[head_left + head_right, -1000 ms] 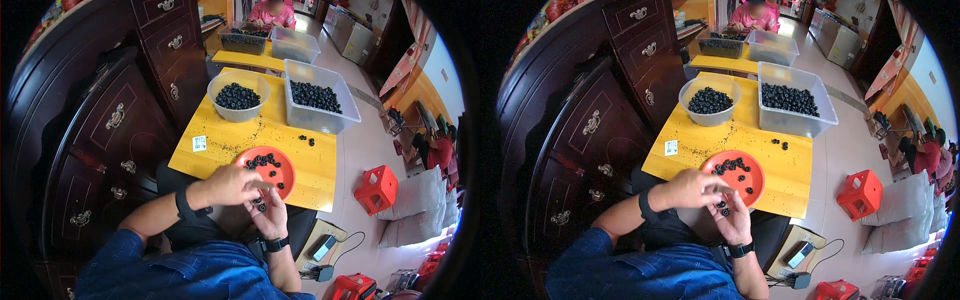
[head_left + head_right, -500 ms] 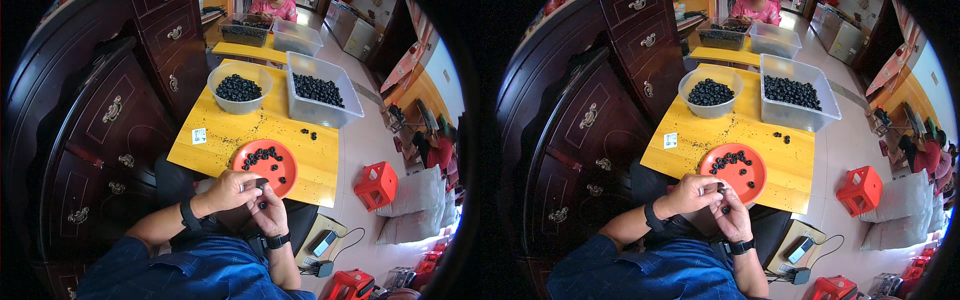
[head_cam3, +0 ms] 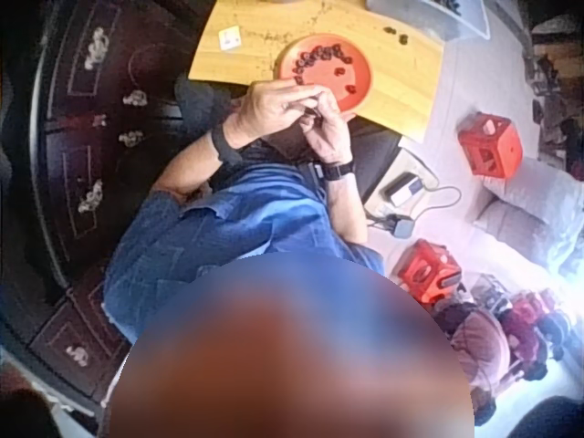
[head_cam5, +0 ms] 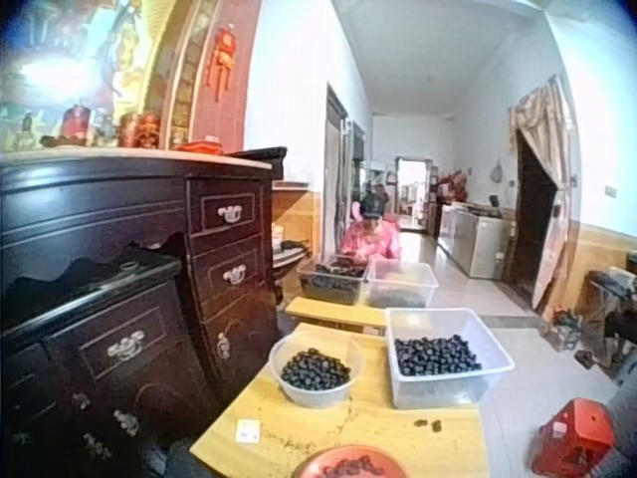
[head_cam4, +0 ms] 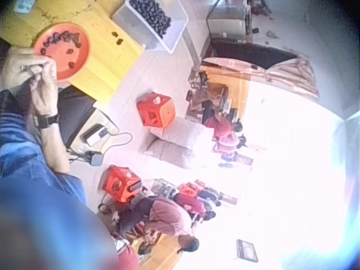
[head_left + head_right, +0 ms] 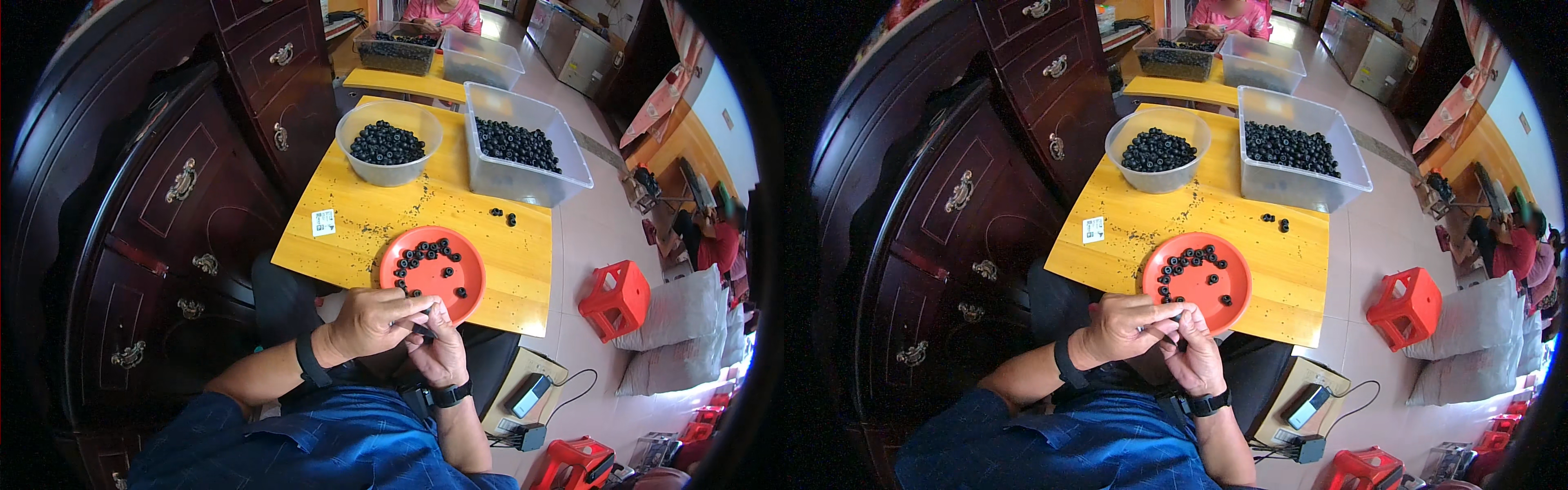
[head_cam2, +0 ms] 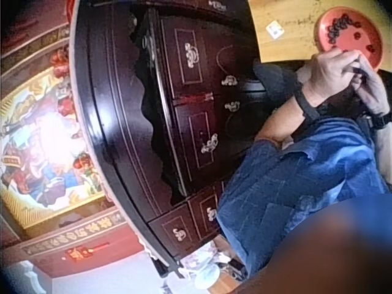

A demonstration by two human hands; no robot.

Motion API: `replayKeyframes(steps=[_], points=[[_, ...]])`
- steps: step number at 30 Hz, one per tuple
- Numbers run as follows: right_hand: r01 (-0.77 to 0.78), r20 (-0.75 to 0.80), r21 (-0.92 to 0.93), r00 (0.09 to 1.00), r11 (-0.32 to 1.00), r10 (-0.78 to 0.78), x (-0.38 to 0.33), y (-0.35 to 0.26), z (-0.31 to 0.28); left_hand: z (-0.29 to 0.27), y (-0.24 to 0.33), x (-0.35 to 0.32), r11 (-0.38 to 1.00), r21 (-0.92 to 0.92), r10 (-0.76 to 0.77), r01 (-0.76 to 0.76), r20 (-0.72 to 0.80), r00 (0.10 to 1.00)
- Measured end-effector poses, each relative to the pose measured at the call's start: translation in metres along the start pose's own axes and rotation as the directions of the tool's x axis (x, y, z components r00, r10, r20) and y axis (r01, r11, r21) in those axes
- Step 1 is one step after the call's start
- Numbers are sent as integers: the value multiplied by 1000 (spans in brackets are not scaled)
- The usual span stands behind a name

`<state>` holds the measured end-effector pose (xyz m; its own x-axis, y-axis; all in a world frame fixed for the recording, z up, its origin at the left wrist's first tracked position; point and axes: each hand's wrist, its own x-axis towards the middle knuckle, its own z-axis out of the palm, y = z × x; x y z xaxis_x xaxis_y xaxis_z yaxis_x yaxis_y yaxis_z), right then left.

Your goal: Sorting and cleaning small black berries/fruit with a knife and placing them into containers.

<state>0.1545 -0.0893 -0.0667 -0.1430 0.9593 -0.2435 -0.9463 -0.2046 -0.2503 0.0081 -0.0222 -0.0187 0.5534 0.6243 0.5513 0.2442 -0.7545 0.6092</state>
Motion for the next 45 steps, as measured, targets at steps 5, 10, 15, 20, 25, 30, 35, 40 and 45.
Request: replayKeyframes(steps=[5, 10, 15, 20, 25, 30, 35, 40, 45], points=[[80, 118, -51, 990, 996, -73, 2, 3, -4, -2, 1, 0, 979, 112, 181, -173, -62, 982], [26, 79, 18, 997, 999, -27, -1, 4, 4, -1, -2, 1, 915, 187, 378, -358, -80, 923], [41, 108, 5, 993, 999, -42, -1, 2, -2, -5, 4, 2, 998, -29, 56, -57, -26, 998], [47, 54, -33, 998, 998, -45, -4, -2, 6, -19, 1, 10, 981, -34, -178, 188, 197, 964], [32, 96, -38, 995, 999, -28, -3, -1, 2, -19, -4, 11, 986, 5, -160, 166, 284, 945], [5, 47, -54, 999, 999, -2, -4, -3, 3, -17, -5, 12, 987, 36, -159, 156, 292, 943], [6, 30, -60, 1000, 998, -4, -4, -4, 3, -13, -11, 9, 986, 55, -168, 159, 309, 936], [13, 60, -66, 998, 998, -9, -3, -5, -2, -16, -10, 11, 985, 53, -173, 165, 365, 915], [16, 117, -49, 993, 999, -10, 1, -6, -8, -13, -11, 10, 990, 111, -125, 90, 359, 925]])
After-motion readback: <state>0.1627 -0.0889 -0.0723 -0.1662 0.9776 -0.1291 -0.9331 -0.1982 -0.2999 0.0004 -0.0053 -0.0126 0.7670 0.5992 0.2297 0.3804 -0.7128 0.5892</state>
